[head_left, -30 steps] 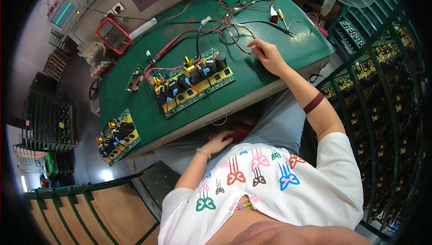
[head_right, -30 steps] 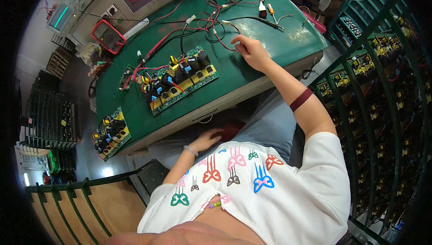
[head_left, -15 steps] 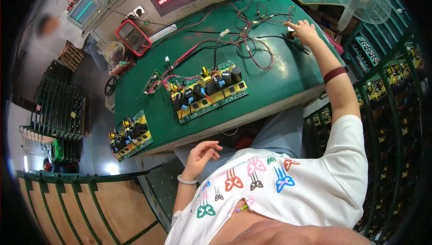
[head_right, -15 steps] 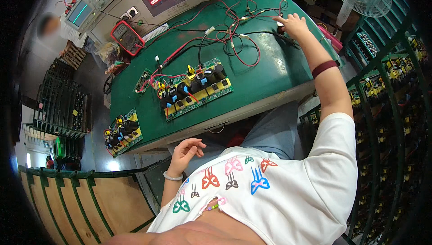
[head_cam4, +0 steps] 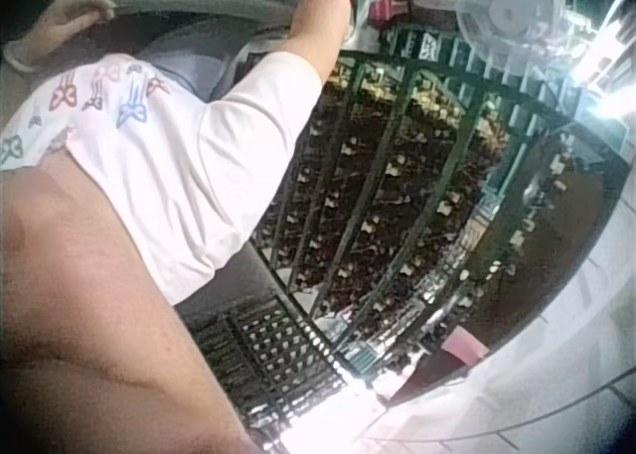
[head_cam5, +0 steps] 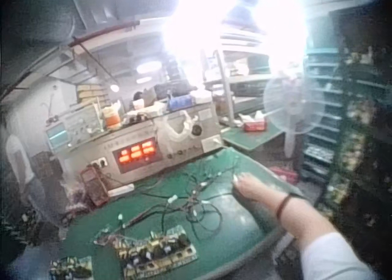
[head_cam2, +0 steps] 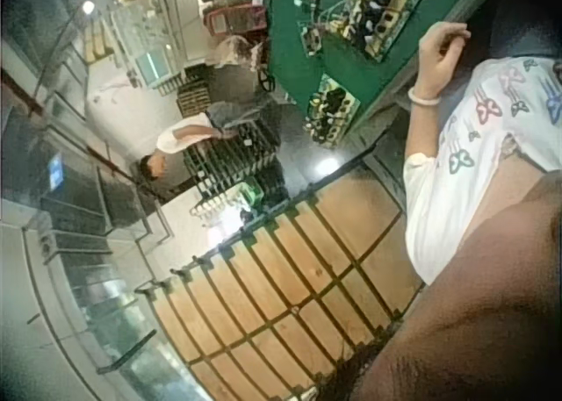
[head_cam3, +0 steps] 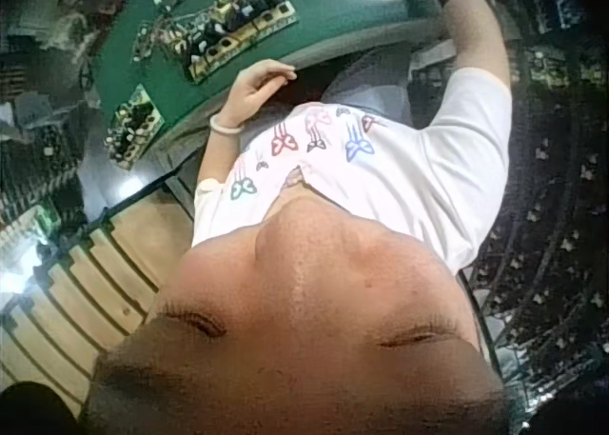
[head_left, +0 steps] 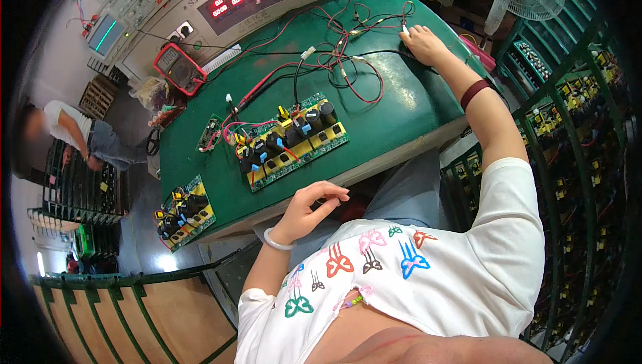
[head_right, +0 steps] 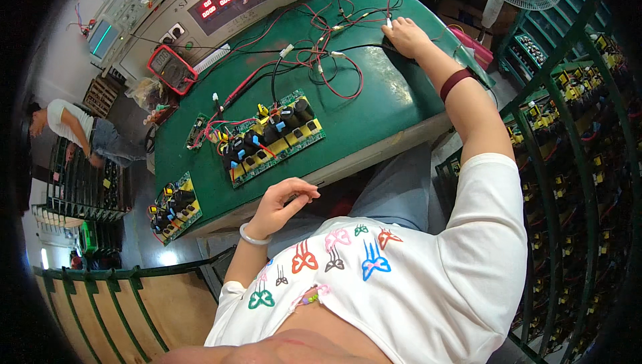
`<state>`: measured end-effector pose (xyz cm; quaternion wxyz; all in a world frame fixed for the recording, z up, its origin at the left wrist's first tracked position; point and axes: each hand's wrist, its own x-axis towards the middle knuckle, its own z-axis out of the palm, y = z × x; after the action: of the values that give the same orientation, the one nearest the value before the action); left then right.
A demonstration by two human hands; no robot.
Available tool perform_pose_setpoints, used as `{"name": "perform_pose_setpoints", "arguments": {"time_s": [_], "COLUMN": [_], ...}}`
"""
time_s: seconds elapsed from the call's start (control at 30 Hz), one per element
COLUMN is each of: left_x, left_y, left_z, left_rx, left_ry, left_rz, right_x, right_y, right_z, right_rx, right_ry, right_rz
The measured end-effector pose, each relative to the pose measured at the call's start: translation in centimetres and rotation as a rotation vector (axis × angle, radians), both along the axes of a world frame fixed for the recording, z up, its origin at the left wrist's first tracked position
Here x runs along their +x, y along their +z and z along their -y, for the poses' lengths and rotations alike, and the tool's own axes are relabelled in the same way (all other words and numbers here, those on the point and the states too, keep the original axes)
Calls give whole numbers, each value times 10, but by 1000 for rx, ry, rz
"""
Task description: Test electrical components on printed circuit boards using a multimeter and specialized testing equipment.
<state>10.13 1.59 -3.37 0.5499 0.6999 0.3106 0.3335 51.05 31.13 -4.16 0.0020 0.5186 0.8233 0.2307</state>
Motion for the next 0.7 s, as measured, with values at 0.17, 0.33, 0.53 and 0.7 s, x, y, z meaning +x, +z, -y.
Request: {"name": "perform_pose_setpoints", "arguments": {"time_s": [0.17, 0.33, 0.53, 0.7], "left_x": [8, 6, 20, 42], "left_y": [4, 0, 7, 8], "left_z": [6, 10, 2, -14], "left_rx": [35, 0, 79, 267], "left_ry": [-23, -33, -86, -126], "left_rz": [-31, -34, -44, -26], "right_x": [-10, -34, -23, -19], "right_y": [10, 30, 20, 72], "right_z": [6, 28, 31, 38], "right_rx": [-49, -213, -237, -787], "right_ry": [-74, -370, -288, -154], "right_rz": [20, -70, -111, -519]}}
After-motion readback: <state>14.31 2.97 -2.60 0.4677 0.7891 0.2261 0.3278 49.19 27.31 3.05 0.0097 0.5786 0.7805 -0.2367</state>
